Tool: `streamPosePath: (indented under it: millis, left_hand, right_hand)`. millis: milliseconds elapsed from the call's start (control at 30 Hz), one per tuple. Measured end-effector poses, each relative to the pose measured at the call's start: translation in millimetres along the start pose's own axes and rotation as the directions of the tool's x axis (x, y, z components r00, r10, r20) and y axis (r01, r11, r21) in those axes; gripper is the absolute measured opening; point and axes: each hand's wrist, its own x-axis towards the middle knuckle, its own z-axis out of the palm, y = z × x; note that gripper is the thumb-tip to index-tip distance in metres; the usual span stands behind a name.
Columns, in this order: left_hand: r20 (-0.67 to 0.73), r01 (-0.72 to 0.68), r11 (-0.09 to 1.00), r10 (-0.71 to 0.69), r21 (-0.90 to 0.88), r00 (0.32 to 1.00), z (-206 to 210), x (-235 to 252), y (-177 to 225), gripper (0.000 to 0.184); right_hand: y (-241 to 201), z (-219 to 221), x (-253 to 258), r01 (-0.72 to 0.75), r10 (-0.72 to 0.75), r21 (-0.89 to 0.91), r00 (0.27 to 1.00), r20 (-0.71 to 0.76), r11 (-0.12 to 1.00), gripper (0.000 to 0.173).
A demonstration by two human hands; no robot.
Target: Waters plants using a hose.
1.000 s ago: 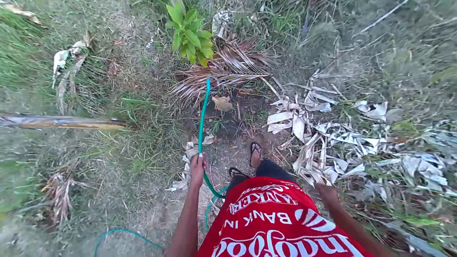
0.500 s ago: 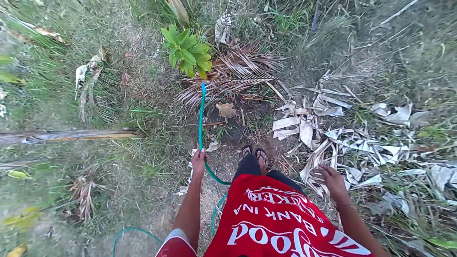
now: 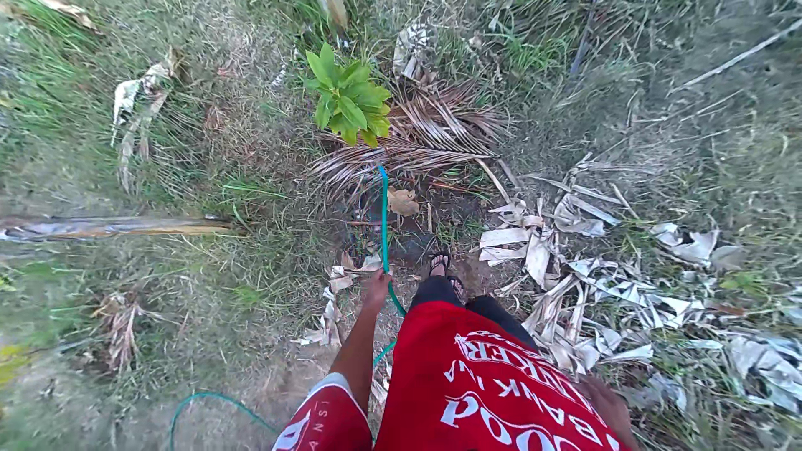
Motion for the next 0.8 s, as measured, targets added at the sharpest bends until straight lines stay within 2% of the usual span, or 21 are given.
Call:
streamPosePath:
  millis: [200,333,400,500,633,800]
  left_hand:
    - [0.142,0.101,0.986,-0.120,0.132,0.983,3,29,19,0.039]
    - [0.173,0.088,0.992,-0.104,0.093,0.979,12,43,28,0.043]
    - [0.186,0.078,0.992,-0.094,0.095,0.978,19,50,32,0.041]
    - [0.179,0.038,0.990,-0.063,0.139,0.982,28,57,25,0.042]
    - [0.153,0.008,0.986,-0.034,0.167,0.988,40,62,20,0.042]
    - [0.141,0.006,0.985,-0.030,0.171,0.990,51,62,26,0.041]
  right_hand:
    - [-66,44,-9,0.111,-0.109,-0.075,0.994,0.031,0.991,0.040]
    - [-98,65,2,0.276,-0.243,-0.194,0.954,0.176,0.941,0.038]
    - [-112,67,10,0.298,-0.254,-0.232,0.946,0.200,0.926,0.035]
    - [-132,59,14,0.270,-0.228,-0.262,0.957,0.181,0.927,0.035]
    - [-142,31,18,0.273,-0.246,-0.210,0.959,0.143,0.939,0.037]
    - [-126,7,18,0.238,-0.222,-0.237,0.971,0.091,0.942,0.038]
